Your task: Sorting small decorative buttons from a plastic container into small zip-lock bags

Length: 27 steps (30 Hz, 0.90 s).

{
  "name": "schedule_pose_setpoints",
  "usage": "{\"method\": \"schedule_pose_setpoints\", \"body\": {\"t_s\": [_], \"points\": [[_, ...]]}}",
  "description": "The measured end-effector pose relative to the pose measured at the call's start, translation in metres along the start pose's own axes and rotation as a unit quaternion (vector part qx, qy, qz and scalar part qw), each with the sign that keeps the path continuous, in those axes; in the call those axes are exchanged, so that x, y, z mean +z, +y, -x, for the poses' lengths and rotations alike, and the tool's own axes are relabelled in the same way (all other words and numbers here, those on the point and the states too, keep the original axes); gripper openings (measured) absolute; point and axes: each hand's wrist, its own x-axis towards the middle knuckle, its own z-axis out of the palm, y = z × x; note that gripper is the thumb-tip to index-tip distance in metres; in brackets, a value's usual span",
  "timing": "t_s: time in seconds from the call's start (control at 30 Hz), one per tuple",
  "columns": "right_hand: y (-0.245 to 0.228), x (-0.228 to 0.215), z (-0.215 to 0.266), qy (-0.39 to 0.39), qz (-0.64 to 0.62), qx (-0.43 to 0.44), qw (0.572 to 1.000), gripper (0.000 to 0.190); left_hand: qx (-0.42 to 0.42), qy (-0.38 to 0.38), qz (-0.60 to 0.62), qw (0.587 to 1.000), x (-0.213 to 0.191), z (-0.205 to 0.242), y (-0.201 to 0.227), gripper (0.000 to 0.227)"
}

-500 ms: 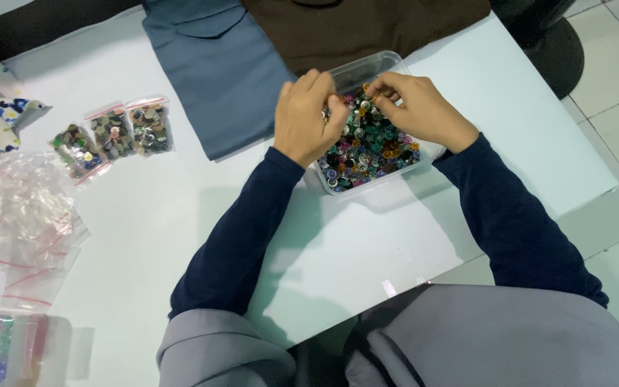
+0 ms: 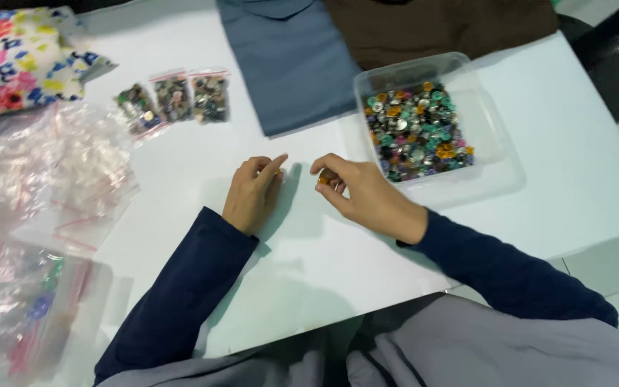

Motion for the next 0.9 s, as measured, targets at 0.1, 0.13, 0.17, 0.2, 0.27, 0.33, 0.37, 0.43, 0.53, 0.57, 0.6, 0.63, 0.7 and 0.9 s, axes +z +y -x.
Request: {"method": "schedule_pose_setpoints", "body": {"t_s": [0.1, 0.13, 0.17, 0.2, 0.27, 0.33, 0.37, 0.43, 0.53, 0.57, 0.6, 0.63, 0.7, 0.9], "points": [[0.027, 0.036, -0.009, 0.004, 0.071, -0.01, 0.997, 0.027, -0.016, 0.022, 0.036, 0.999, -0.006, 0.007, -0.002, 0.041], [0.037, 0.042, -0.013, -0.001, 0.072, -0.014, 0.997, 0.027, -0.021, 0.026, 0.034, 0.999, -0.001, 0.012, -0.009, 0.041], [0.047, 0.048, -0.018, 0.028, 0.132, -0.038, 0.99, 0.023, -0.025, 0.028, 0.025, 0.999, 0.005, 0.014, -0.015, 0.035], [0.058, 0.052, -0.023, 0.057, 0.191, -0.062, 0.978, 0.02, -0.029, 0.03, 0.016, 0.999, 0.011, 0.016, -0.021, 0.029], [0.062, 0.057, -0.027, 0.068, 0.212, -0.056, 0.973, 0.017, -0.039, 0.001, 0.017, 0.999, 0.002, 0.012, -0.012, 0.026], [0.067, 0.062, -0.029, 0.082, 0.233, -0.05, 0.968, 0.014, -0.048, -0.028, 0.019, 0.998, -0.001, 0.01, -0.008, 0.024], [0.069, 0.065, -0.028, 0.096, 0.237, -0.054, 0.965, 0.013, -0.039, -0.028, 0.012, 0.999, 0.001, 0.011, -0.008, 0.025], [0.074, 0.068, -0.027, 0.108, 0.242, -0.059, 0.962, 0.012, -0.032, -0.027, 0.004, 0.999, 0.002, 0.012, -0.007, 0.025], [0.078, 0.066, -0.027, 0.124, 0.229, -0.045, 0.965, 0.015, -0.03, -0.036, -0.002, 0.999, 0.002, 0.011, -0.007, 0.025], [0.078, 0.066, -0.026, 0.121, 0.224, -0.042, 0.966, 0.015, -0.032, -0.039, -0.007, 0.999, 0.004, 0.012, -0.007, 0.024], [0.079, 0.066, -0.025, 0.119, 0.22, -0.04, 0.967, 0.015, -0.034, -0.042, -0.013, 0.998, 0.005, 0.013, -0.008, 0.022], [0.077, 0.066, -0.025, 0.118, 0.219, -0.04, 0.968, 0.015, -0.035, -0.042, -0.013, 0.998, 0.002, 0.012, -0.005, 0.022], [0.075, 0.064, -0.025, 0.109, 0.212, -0.022, 0.971, 0.015, -0.061, -0.049, 0.001, 0.997, -0.004, 0.009, 0.0, 0.023], [0.068, 0.062, -0.026, 0.094, 0.201, -0.01, 0.975, 0.014, -0.054, -0.038, -0.008, 0.998, -0.003, 0.01, -0.001, 0.023]]}}
